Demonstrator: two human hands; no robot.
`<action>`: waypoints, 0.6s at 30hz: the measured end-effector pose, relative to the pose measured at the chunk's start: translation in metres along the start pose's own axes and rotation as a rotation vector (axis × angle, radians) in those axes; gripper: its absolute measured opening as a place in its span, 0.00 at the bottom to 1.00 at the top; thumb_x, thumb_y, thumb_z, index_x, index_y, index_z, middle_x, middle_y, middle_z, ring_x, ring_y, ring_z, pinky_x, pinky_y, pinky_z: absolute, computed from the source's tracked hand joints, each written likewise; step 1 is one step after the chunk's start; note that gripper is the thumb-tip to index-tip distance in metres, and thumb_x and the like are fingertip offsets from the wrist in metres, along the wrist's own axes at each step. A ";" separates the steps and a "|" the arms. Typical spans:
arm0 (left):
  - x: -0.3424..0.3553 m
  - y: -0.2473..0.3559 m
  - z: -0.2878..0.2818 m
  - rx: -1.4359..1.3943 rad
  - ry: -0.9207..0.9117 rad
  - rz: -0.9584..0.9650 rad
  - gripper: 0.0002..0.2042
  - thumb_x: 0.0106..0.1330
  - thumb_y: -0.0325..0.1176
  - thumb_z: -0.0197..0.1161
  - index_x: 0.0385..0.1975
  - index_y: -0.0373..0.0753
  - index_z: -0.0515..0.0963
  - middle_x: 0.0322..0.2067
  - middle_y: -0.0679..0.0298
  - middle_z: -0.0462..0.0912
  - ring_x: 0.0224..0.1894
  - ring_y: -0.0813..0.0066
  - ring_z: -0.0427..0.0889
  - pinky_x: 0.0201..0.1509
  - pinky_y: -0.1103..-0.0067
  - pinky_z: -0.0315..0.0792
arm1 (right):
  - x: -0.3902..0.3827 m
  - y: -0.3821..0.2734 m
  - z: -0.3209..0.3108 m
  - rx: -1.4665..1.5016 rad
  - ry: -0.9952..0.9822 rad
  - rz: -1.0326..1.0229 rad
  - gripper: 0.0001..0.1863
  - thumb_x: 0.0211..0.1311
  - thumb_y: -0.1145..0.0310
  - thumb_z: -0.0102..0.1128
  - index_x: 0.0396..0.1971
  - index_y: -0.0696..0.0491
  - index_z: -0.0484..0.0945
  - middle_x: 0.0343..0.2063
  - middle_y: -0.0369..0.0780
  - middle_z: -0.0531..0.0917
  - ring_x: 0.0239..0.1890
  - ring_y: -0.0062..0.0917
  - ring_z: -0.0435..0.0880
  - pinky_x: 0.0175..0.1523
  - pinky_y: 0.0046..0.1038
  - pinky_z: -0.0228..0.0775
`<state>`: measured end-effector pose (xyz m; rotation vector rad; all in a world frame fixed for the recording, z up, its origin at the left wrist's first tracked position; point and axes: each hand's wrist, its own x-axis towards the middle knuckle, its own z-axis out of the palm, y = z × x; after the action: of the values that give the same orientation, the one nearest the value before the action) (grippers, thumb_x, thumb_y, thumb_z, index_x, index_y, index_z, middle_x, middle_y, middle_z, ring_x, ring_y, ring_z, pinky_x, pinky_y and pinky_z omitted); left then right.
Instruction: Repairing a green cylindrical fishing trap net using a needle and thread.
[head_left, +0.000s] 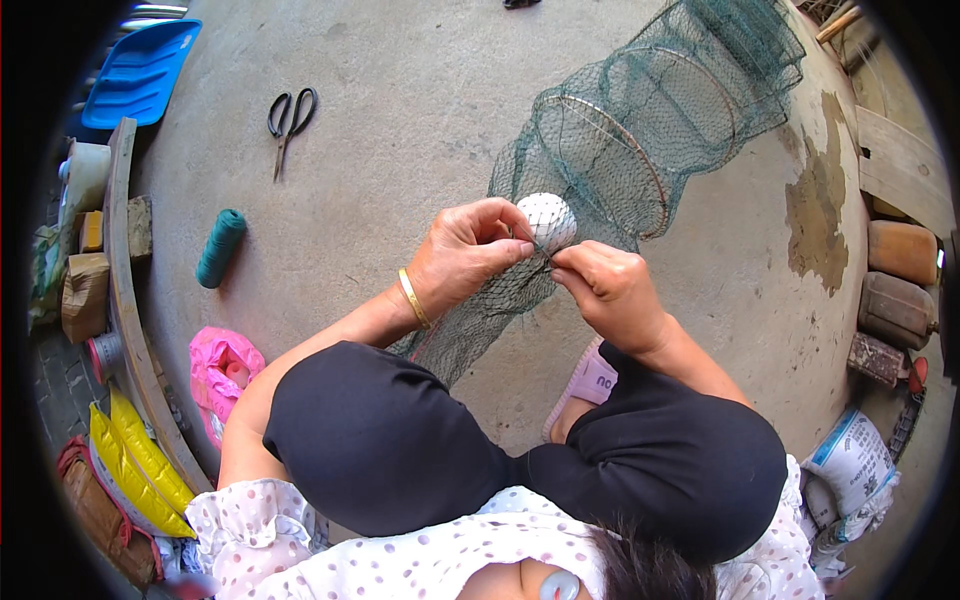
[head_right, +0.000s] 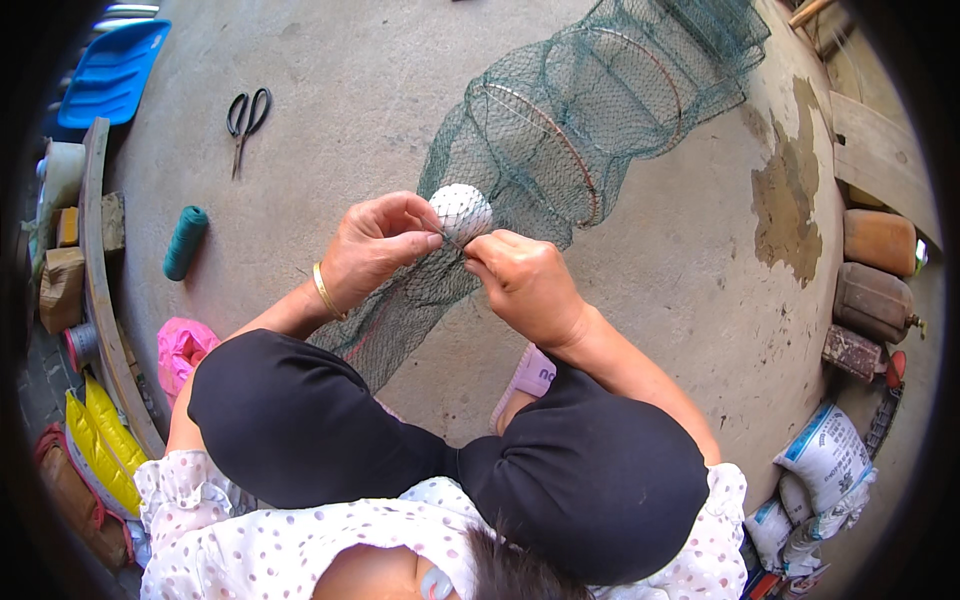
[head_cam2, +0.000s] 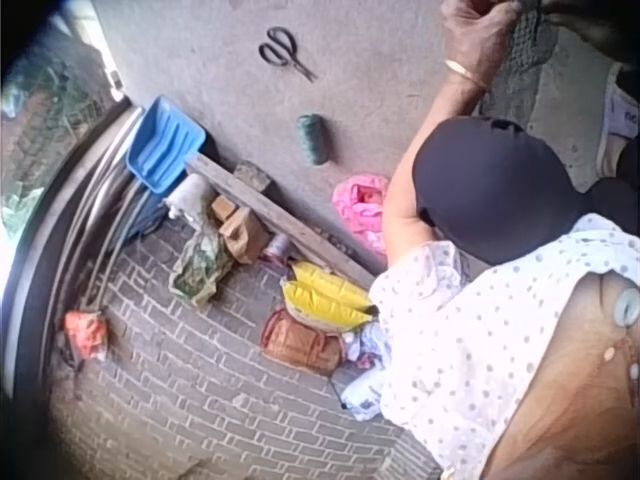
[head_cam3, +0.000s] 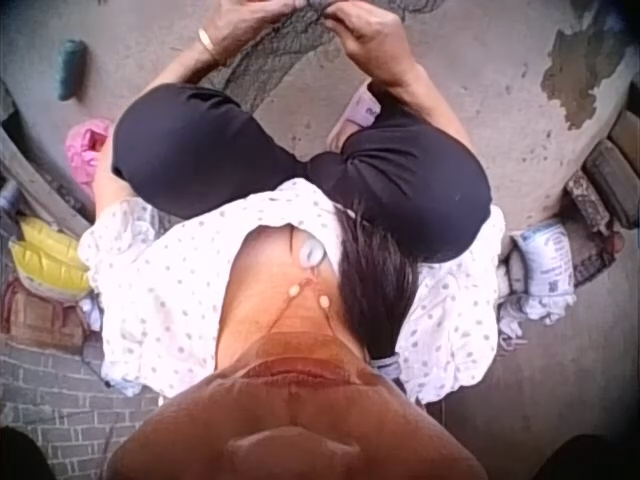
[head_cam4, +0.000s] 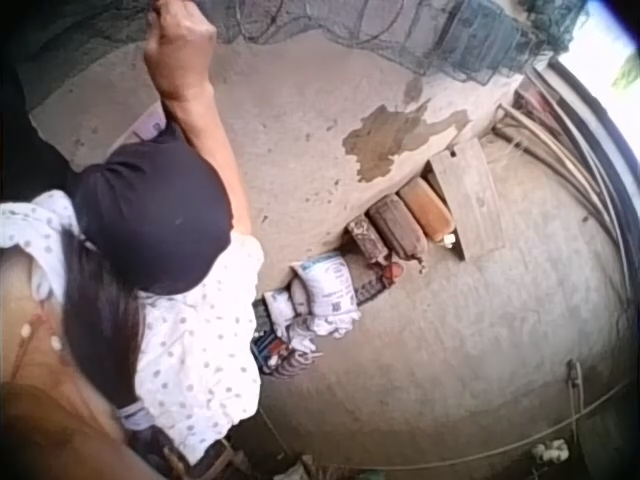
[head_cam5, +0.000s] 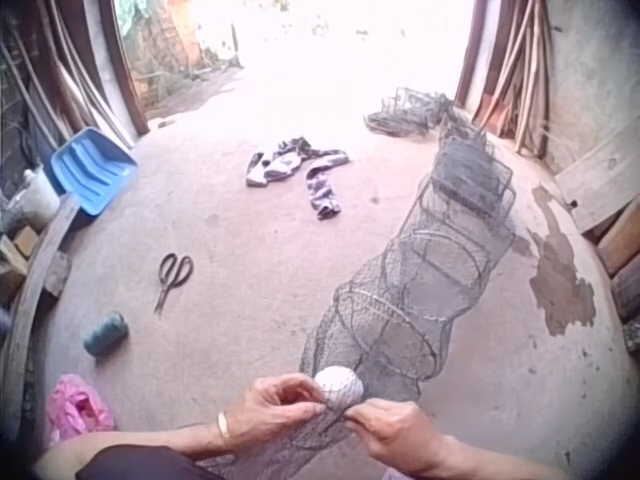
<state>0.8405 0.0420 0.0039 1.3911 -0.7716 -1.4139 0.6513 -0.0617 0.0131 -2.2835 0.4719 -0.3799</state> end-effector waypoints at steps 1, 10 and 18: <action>0.000 -0.001 0.001 -0.096 -0.031 0.018 0.06 0.61 0.25 0.64 0.37 0.36 0.78 0.32 0.70 0.80 0.35 0.88 0.75 0.38 0.87 0.69 | 0.001 0.001 0.001 -0.015 0.014 -0.016 0.04 0.54 0.74 0.63 0.30 0.56 0.78 0.26 0.44 0.81 0.28 0.39 0.82 0.33 0.32 0.74; 0.001 -0.005 0.007 0.053 0.000 0.086 0.06 0.64 0.28 0.62 0.36 0.33 0.80 0.33 0.69 0.81 0.37 0.86 0.76 0.43 0.85 0.71 | 0.024 -0.033 -0.023 -0.238 0.080 0.022 0.08 0.57 0.65 0.63 0.26 0.54 0.78 0.23 0.39 0.78 0.25 0.33 0.81 0.29 0.32 0.73; 0.002 0.002 0.014 -0.102 0.034 0.135 0.06 0.63 0.28 0.64 0.35 0.33 0.80 0.30 0.70 0.81 0.33 0.87 0.75 0.37 0.85 0.70 | 0.060 -0.034 -0.033 0.107 0.239 -0.212 0.03 0.54 0.78 0.62 0.29 0.57 0.79 0.25 0.40 0.81 0.27 0.29 0.80 0.34 0.25 0.71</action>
<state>0.8277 0.0371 0.0073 1.2588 -0.7470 -1.3038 0.6987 -0.0864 0.0676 -2.1992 0.3189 -0.7712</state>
